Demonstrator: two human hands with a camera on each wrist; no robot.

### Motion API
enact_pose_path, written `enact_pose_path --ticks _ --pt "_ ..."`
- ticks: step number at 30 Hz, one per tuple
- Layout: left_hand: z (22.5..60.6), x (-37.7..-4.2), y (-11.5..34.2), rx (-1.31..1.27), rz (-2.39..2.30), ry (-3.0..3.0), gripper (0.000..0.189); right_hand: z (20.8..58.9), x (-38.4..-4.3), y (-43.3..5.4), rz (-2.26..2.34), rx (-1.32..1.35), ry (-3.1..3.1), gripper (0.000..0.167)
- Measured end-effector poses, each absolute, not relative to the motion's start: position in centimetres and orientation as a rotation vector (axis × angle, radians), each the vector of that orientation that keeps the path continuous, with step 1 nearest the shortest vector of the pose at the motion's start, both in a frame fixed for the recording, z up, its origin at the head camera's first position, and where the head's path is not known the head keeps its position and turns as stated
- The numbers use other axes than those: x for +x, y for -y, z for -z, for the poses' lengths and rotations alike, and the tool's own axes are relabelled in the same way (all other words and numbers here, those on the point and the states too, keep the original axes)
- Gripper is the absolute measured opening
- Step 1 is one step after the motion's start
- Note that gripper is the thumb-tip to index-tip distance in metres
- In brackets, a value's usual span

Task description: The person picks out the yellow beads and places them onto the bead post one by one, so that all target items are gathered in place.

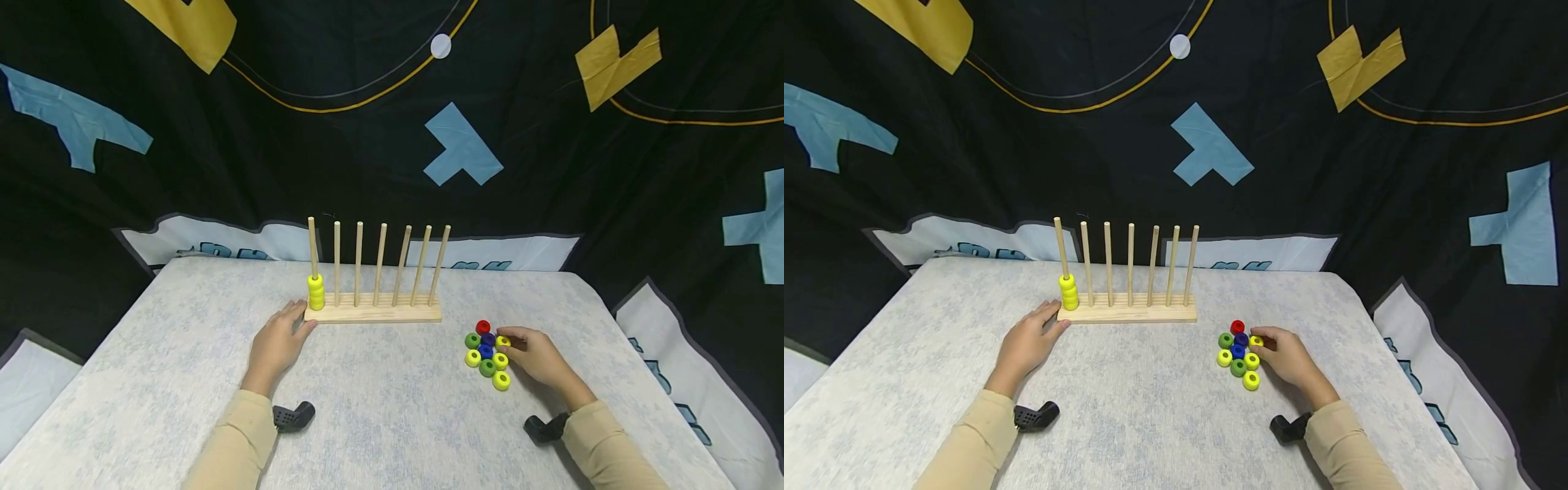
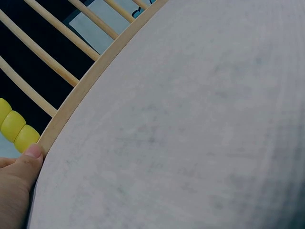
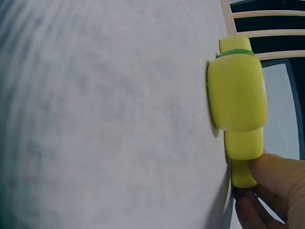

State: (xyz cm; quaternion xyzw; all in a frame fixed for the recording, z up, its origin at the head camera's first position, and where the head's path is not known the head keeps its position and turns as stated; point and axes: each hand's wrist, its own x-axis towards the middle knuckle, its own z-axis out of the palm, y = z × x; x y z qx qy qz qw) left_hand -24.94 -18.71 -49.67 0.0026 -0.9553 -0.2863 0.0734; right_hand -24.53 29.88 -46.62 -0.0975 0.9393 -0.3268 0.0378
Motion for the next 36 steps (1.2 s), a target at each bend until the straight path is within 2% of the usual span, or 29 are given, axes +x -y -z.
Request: enact_pose_path --ticks 21,29,36 --pt "49.8 -25.0 18.8 0.012 0.849 2.869 0.060 45.2 -24.7 -28.9 1.023 -0.310 -3.024 0.040" --pt "49.8 -25.0 18.9 0.005 0.854 2.867 0.060 43.5 -24.3 -25.9 1.075 -0.338 -2.998 0.041" --pt "49.7 -25.0 18.8 0.000 0.859 2.867 0.060 41.4 -24.1 -22.2 1.140 -0.485 -2.951 0.038"
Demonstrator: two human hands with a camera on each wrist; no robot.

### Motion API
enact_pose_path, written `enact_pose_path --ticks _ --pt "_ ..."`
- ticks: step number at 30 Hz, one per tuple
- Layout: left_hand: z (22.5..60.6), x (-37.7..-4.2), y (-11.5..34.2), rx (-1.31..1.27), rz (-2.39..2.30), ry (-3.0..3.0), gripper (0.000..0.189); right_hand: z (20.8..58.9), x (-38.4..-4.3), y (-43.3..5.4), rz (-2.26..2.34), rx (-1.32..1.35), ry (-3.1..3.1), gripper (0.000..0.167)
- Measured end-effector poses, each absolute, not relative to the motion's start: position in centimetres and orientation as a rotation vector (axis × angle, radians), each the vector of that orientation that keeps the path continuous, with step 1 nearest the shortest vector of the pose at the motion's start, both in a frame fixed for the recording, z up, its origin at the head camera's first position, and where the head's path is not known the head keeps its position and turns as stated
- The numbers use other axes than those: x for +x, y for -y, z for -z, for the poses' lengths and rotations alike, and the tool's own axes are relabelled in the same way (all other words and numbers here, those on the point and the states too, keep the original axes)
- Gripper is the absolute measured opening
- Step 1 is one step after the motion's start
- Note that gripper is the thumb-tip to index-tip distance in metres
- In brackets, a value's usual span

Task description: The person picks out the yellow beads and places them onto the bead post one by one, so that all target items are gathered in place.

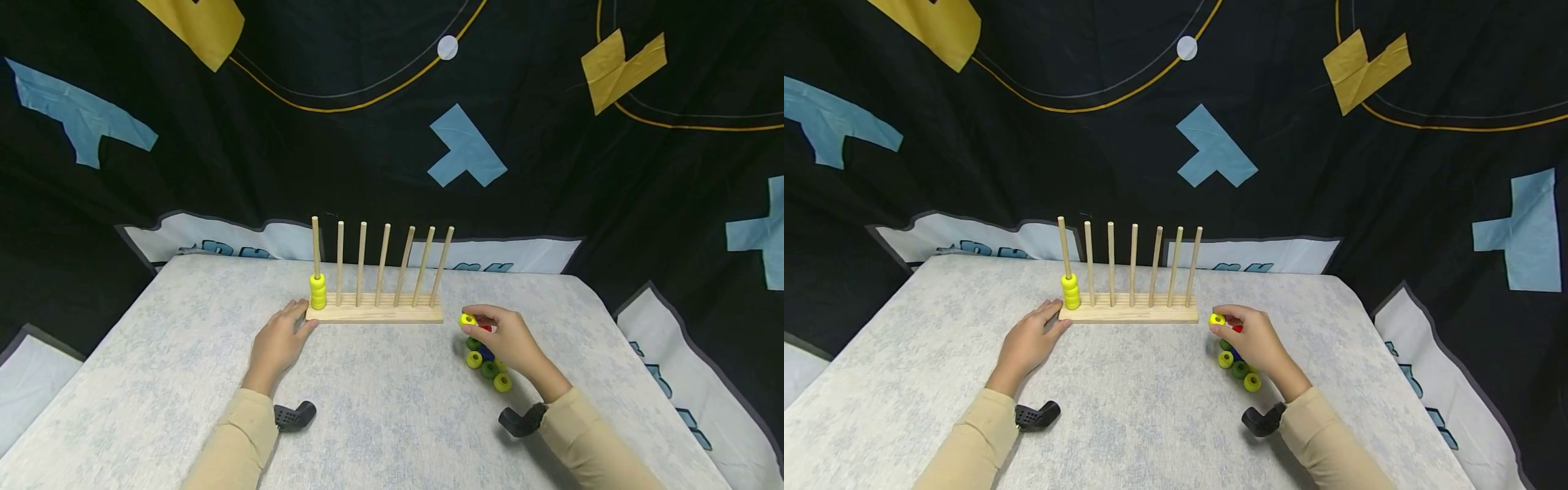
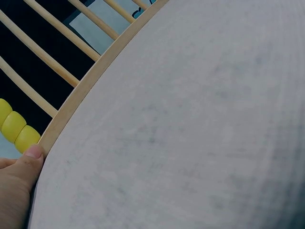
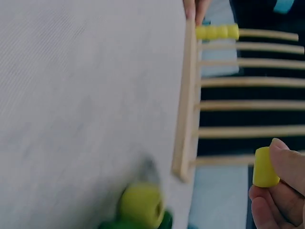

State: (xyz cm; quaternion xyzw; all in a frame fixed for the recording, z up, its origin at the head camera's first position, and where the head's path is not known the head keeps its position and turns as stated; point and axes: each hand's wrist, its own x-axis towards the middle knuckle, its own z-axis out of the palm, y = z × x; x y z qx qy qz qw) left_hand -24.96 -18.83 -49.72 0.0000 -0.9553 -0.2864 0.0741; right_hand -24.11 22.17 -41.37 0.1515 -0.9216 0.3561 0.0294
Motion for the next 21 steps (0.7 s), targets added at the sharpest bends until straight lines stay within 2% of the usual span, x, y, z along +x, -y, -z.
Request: enact_pose_path --ticks 9,21 --pt "49.8 -25.0 18.8 0.009 0.857 2.871 0.060 39.8 -24.9 -17.5 -1.135 0.781 2.775 0.036" --pt "49.7 -25.0 18.8 0.011 0.859 2.866 0.060 37.3 -26.7 -13.1 -1.164 0.947 2.744 0.035"
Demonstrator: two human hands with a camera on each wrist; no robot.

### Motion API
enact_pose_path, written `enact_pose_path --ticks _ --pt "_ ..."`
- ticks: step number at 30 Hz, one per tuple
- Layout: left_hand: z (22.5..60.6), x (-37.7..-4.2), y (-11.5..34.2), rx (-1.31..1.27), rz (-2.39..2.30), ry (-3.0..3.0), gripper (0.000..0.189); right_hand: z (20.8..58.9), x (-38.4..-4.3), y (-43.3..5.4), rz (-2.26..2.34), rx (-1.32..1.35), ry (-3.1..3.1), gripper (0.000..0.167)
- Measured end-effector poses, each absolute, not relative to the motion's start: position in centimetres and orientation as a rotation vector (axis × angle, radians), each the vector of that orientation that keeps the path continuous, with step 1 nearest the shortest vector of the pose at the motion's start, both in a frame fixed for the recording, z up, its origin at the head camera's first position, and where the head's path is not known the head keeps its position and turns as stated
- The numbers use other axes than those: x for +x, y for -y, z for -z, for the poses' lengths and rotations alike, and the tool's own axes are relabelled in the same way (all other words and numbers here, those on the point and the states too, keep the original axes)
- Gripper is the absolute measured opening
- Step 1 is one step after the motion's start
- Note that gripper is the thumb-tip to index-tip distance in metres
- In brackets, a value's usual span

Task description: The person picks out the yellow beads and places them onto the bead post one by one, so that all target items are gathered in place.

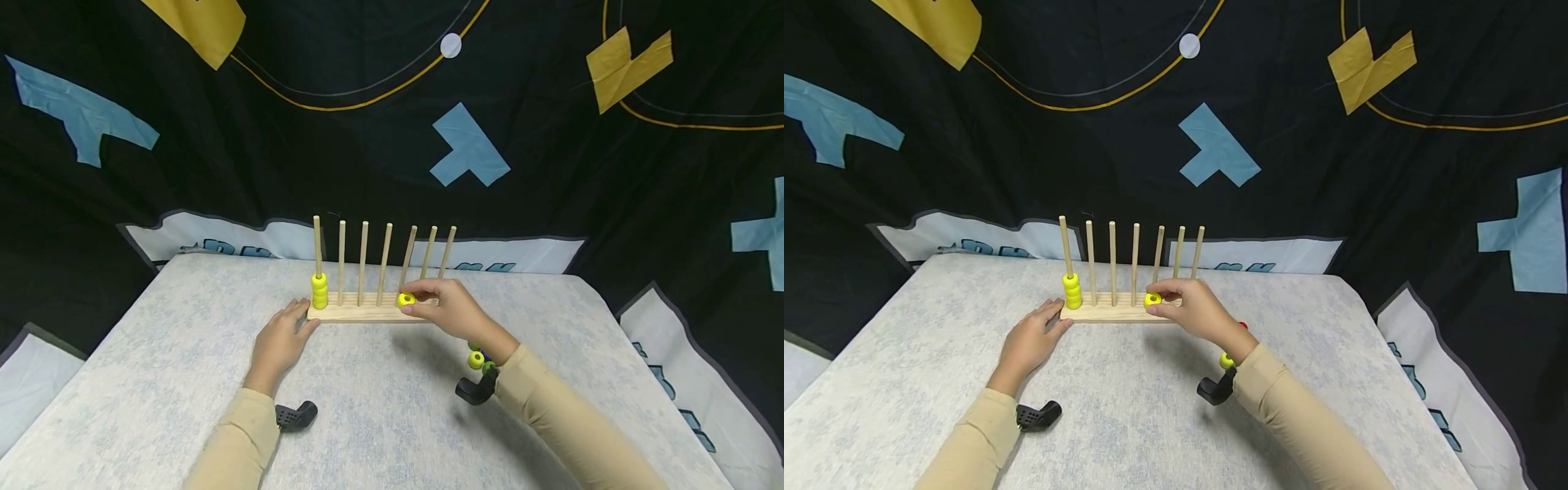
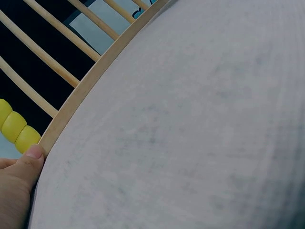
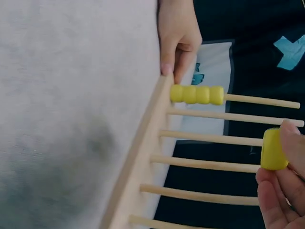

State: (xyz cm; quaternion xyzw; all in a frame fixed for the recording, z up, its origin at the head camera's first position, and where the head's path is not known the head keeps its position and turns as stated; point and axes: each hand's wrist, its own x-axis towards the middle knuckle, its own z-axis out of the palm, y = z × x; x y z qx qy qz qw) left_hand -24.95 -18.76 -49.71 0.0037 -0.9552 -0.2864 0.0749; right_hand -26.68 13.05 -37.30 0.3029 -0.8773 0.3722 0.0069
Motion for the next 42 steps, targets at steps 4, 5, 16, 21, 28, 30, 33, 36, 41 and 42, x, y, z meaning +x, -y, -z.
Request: enact_pose_path --ticks 4,5,16,21,28,30,33,36,41,42 --pt "49.6 -24.9 18.8 0.008 0.857 2.867 0.060 35.9 -27.3 -12.0 -1.129 1.009 2.711 0.037" --pt "49.6 -24.9 18.8 0.007 0.857 2.866 0.060 35.6 -27.5 -11.8 -1.124 1.020 2.704 0.037" --pt "49.6 -24.8 18.8 -0.005 0.870 2.851 0.059 31.6 -29.1 -8.3 -1.173 1.069 2.623 0.038" --pt "49.6 -24.8 18.8 -0.003 0.867 2.855 0.059 30.2 -30.0 -7.0 -1.204 1.076 2.588 0.038" --pt "49.6 -25.0 18.8 -0.001 0.857 2.869 0.060 28.8 -31.4 -5.1 -1.217 1.002 2.589 0.037" --pt "49.6 -25.0 18.9 0.002 0.855 2.869 0.059 28.6 -31.8 -4.5 -1.226 0.981 2.593 0.037" --pt "49.6 -25.0 18.8 0.009 0.853 2.870 0.059 28.4 -32.3 -3.6 -1.218 0.966 2.591 0.037" --pt "49.6 -25.0 18.8 0.008 0.854 2.868 0.059 28.4 -32.7 -3.0 -1.239 0.945 2.595 0.036" --pt "49.7 -25.0 18.8 0.003 0.857 2.861 0.060 28.8 -32.9 -1.9 -1.268 0.914 2.600 0.036" --pt "49.7 -25.0 18.9 0.004 0.857 2.861 0.060 28.9 -32.9 -1.6 -1.273 0.911 2.598 0.036"
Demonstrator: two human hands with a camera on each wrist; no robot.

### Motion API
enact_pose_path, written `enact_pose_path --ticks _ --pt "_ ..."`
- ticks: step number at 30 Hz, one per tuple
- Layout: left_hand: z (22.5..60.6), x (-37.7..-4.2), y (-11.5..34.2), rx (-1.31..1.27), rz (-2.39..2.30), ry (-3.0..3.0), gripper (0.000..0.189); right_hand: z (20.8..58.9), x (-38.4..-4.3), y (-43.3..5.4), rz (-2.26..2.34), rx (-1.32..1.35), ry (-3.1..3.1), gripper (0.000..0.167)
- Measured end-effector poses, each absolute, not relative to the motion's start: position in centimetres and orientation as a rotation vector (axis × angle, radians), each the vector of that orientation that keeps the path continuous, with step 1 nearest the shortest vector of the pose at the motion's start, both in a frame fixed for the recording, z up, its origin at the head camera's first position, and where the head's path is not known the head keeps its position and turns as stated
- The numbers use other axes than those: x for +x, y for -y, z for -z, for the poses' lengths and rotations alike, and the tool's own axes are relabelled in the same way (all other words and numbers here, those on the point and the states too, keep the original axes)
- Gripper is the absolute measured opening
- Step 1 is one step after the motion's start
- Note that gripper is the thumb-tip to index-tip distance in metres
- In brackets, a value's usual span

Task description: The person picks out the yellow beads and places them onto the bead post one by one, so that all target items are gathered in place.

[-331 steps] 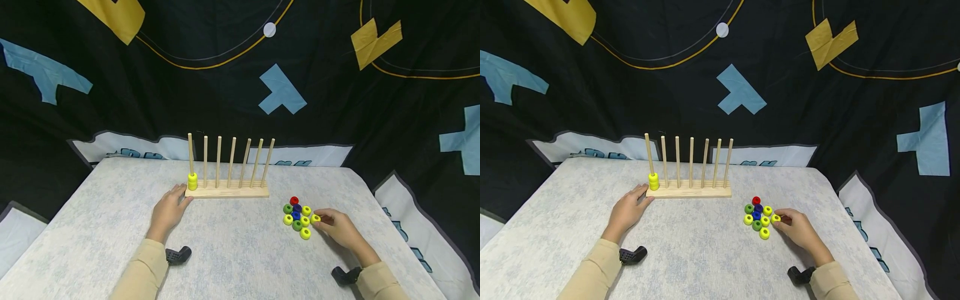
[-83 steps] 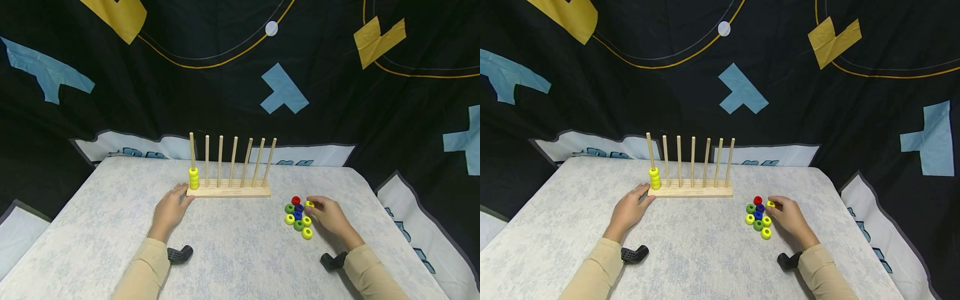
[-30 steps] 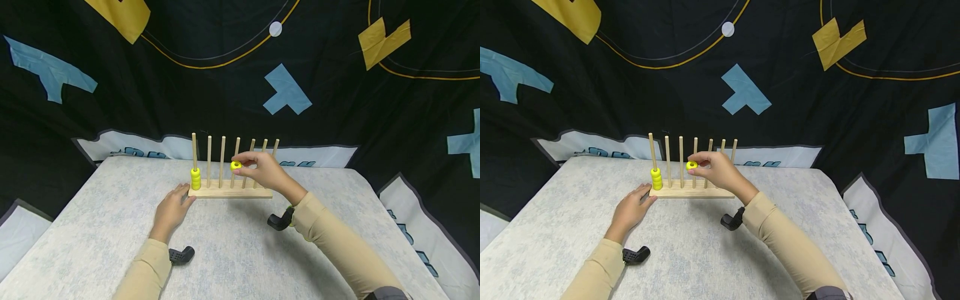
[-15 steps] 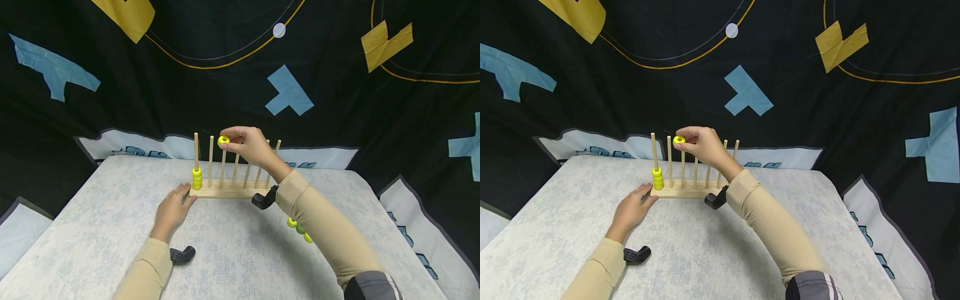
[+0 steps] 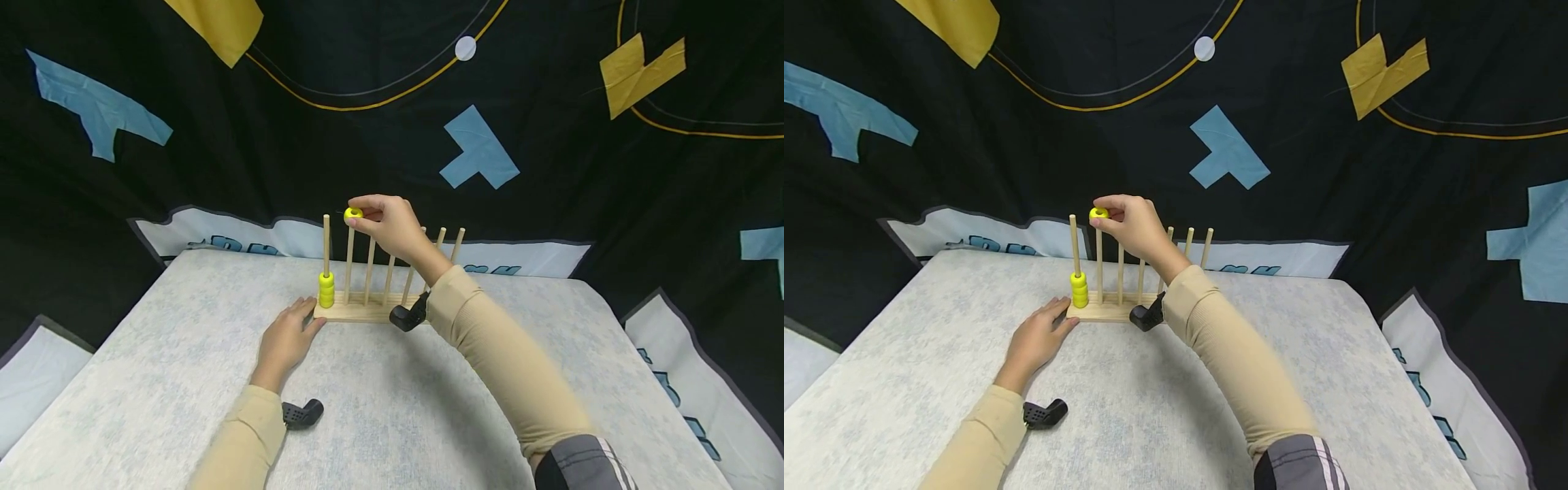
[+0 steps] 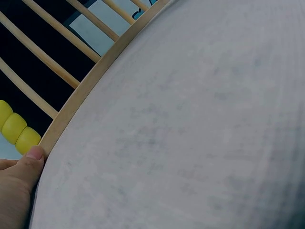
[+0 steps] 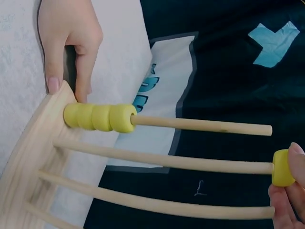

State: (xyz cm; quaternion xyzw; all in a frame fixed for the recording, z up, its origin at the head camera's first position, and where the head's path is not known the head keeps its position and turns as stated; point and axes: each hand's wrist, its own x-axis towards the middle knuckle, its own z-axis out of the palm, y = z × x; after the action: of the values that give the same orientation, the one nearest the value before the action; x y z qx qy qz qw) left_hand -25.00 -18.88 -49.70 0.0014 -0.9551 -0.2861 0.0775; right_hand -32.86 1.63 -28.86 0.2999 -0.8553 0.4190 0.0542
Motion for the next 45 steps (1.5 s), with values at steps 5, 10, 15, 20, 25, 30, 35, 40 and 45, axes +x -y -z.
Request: enact_pose_path --ticks 5,10,15,20,25,30,35,40,45 --pt "49.6 -24.9 18.8 0.003 0.863 2.856 0.059 29.0 -32.9 -0.6 -1.285 0.892 2.583 0.037" --pt "49.7 -24.9 18.8 0.007 0.870 2.851 0.059 29.1 -32.8 0.4 -1.296 0.898 2.570 0.037" --pt "49.8 -24.8 18.7 0.008 0.865 2.851 0.060 29.1 -32.4 1.4 -1.290 0.891 2.577 0.040" --pt "49.7 -24.7 18.6 0.000 0.861 2.838 0.058 29.2 -32.2 2.1 -1.265 0.894 2.577 0.040" --pt "49.5 -24.7 18.5 -0.003 0.861 2.835 0.057 29.3 -32.0 2.3 -1.220 0.892 2.591 0.040" --pt "49.5 -24.7 18.4 -0.002 0.856 2.841 0.058 29.5 -31.9 2.1 -1.165 0.872 2.603 0.040" --pt "49.5 -24.8 18.4 -0.002 0.857 2.842 0.059 29.4 -31.7 1.6 -1.198 0.881 2.544 0.039" --pt "49.3 -24.7 18.4 0.006 0.864 2.844 0.059 29.3 -31.1 0.7 -1.255 0.919 2.478 0.040" --pt "49.5 -24.8 18.6 0.017 0.867 2.840 0.059 29.3 -30.2 -0.3 -1.254 0.981 2.434 0.039"
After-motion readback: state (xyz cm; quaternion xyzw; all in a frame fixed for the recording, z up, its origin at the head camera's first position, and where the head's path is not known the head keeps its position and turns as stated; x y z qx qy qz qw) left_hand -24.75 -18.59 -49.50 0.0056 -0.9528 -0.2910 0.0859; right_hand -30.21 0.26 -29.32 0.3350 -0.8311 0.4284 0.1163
